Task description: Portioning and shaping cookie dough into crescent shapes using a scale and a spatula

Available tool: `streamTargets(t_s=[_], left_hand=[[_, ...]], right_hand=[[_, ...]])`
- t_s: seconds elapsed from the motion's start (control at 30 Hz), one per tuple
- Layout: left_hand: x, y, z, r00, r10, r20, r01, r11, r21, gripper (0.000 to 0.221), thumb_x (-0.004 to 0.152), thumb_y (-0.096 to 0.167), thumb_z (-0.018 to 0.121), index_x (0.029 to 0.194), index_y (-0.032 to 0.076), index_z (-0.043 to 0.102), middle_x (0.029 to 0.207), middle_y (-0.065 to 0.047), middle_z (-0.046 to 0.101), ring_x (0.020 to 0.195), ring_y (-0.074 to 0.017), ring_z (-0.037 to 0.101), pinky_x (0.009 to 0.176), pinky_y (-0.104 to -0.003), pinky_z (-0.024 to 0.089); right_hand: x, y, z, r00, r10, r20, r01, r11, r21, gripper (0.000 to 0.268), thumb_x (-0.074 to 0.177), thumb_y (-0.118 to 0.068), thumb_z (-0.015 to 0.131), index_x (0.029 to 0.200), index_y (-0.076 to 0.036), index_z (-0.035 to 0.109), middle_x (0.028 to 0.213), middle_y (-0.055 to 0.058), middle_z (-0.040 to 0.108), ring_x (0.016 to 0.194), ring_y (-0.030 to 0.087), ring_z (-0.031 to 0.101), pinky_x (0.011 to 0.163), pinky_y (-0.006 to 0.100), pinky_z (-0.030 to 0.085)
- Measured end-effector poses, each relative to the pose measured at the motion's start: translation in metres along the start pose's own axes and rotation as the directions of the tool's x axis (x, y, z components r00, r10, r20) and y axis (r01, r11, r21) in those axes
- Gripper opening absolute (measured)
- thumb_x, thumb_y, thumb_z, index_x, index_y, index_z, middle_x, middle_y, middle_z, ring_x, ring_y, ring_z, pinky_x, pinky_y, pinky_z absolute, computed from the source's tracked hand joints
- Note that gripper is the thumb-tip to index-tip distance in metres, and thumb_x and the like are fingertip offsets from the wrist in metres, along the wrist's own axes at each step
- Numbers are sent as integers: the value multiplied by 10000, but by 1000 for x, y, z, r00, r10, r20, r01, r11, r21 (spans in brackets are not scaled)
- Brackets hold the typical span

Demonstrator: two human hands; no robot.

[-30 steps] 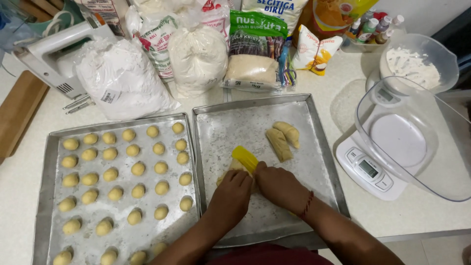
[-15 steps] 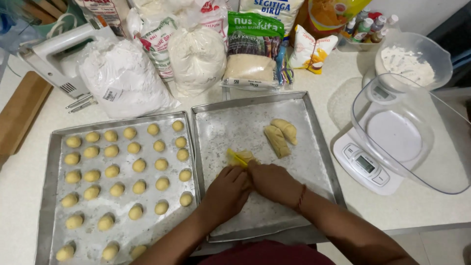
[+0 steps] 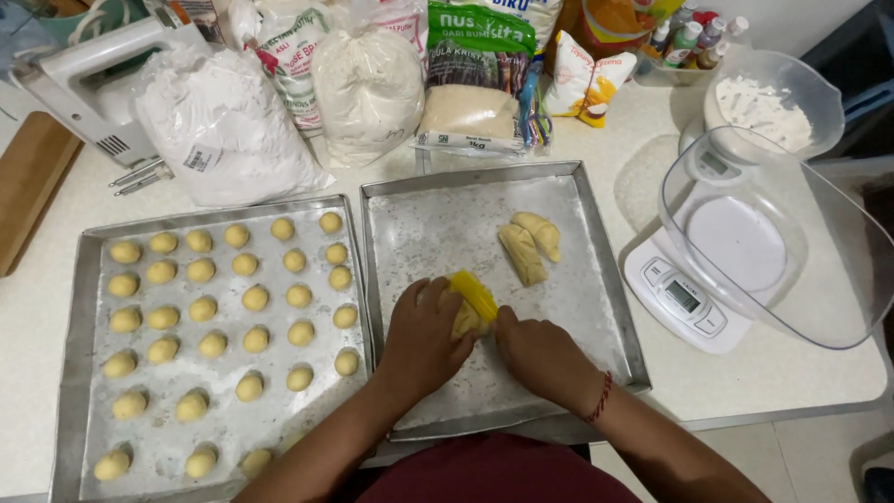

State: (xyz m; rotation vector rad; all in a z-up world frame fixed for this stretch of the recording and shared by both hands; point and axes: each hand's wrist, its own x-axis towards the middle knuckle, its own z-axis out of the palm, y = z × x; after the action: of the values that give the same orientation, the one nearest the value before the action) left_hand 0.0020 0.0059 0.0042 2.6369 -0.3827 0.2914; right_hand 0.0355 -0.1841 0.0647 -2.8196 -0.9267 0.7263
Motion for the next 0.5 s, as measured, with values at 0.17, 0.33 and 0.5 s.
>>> streamTargets(t_s=[0.17, 0.33, 0.5], left_hand=[[1, -8, 10, 998, 56, 29, -56, 998, 6, 352, 894, 330, 752, 1096, 53, 670, 1090, -176, 614, 1073, -420, 653, 949, -506, 525], [6, -9, 9, 992, 124, -11, -124, 992, 16, 252, 897, 287, 719, 1016, 70, 673, 959, -137, 622, 968, -361, 666, 886, -447, 508], [8, -9, 2, 979, 199, -43, -198, 980, 36, 180, 860, 221, 719, 943, 70, 666, 884, -114, 613, 897, -320, 658, 850, -437, 482]], right_hand=[[0, -6, 17, 1000, 22, 19, -22, 1000, -4, 107, 1037, -145, 418, 994, -79, 491, 625, 107, 641, 544, 251, 671, 526, 400, 557], [6, -7, 30, 997, 55, 46, -51, 995, -82, 113, 1026, -123, 432, 1088, -53, 495, 697, 122, 683, 630, 280, 721, 593, 420, 589], [15, -10, 28, 993, 103, 58, -101, 994, -34, 238, 1011, -112, 451, 1211, 16, 467, 767, 150, 718, 700, 313, 752, 645, 462, 606]])
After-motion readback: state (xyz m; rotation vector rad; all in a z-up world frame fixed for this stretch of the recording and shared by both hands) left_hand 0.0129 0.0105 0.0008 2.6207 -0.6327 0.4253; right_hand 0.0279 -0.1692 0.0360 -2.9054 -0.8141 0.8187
